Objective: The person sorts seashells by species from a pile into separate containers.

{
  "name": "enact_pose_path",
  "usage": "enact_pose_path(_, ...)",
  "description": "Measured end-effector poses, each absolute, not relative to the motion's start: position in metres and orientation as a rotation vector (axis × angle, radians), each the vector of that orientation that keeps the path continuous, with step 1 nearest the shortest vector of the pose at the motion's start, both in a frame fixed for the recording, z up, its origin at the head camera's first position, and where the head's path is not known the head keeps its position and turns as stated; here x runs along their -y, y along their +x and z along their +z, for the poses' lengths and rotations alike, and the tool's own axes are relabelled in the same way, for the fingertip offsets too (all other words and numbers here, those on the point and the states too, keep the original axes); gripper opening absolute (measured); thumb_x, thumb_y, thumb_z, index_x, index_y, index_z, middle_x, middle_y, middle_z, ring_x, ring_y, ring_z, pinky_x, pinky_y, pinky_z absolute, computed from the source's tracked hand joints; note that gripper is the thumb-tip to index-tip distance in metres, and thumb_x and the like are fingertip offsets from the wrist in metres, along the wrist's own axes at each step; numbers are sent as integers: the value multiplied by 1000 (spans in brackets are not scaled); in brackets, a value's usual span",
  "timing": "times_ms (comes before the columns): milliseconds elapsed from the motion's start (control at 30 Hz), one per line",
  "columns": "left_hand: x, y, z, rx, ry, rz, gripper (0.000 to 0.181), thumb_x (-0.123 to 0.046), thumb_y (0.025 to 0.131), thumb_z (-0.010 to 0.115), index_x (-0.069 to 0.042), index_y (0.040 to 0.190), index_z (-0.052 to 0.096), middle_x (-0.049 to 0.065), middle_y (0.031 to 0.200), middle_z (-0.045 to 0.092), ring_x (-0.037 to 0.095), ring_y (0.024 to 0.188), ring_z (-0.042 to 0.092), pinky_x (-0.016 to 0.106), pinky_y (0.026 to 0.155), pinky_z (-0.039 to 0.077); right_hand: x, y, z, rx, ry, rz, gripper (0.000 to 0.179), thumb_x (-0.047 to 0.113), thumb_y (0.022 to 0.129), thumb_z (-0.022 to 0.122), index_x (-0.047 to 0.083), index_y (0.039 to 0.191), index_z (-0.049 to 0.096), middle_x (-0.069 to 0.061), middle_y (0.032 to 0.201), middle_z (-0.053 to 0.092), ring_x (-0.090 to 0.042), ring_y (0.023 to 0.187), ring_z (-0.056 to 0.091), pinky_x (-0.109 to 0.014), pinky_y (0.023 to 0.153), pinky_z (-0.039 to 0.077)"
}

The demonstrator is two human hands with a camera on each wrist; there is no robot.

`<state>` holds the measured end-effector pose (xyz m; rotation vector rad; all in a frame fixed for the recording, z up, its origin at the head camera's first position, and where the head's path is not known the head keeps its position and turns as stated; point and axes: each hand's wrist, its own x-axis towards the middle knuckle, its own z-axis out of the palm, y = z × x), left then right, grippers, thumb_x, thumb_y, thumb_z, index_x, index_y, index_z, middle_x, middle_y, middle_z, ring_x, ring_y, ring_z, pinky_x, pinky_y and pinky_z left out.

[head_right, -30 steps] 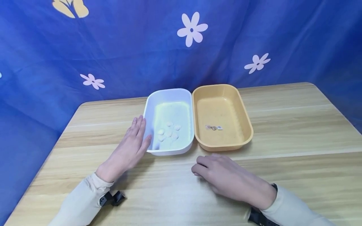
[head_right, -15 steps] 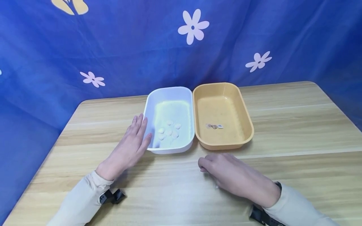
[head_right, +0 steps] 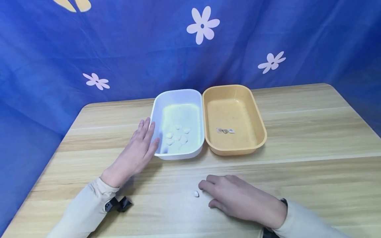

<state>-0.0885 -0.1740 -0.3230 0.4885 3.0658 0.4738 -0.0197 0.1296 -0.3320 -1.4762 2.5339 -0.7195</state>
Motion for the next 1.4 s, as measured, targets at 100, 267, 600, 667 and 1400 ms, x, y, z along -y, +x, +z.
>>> enact_pose_path(100,174,-89,-323,-3066,485,474,67,-42,105,23,6,151,16,24,158,2,36,146,-4,55,117,10,-119,-21,-337,-2557,-1553,-677,27,18,86,72,16,110,60,11,90,53,1,73,49,-15,63,45)
enact_pose_path(267,174,-89,-323,-3071,482,473,66,-41,105,24,6,151,16,24,159,2,36,146,-4,55,117,10,-101,-23,-342,-2574,-1576,-598,21,14,85,72,15,102,60,12,83,46,1,68,46,-14,61,43)
enact_pose_path(600,173,-89,-321,-3065,478,457,68,-42,105,24,7,151,11,23,159,1,33,146,-5,54,118,9,-92,-22,-343,-2672,-1884,-338,19,4,82,69,16,79,55,9,71,41,-5,60,44,-16,54,38)
enact_pose_path(667,173,-89,-322,-3066,478,460,68,-41,105,24,7,151,10,23,159,0,33,146,-6,54,117,9,-92,-21,-342,-2668,-1918,-316,19,5,82,69,16,77,54,9,70,40,-7,58,42,-17,54,37)
enact_pose_path(1400,174,-88,-324,-3083,491,461,68,-41,105,24,7,151,13,24,159,3,35,146,-3,55,117,10,-131,-50,-315,-2556,-1897,-1032,24,-3,79,63,12,98,66,7,80,65,4,71,56,-9,62,48)
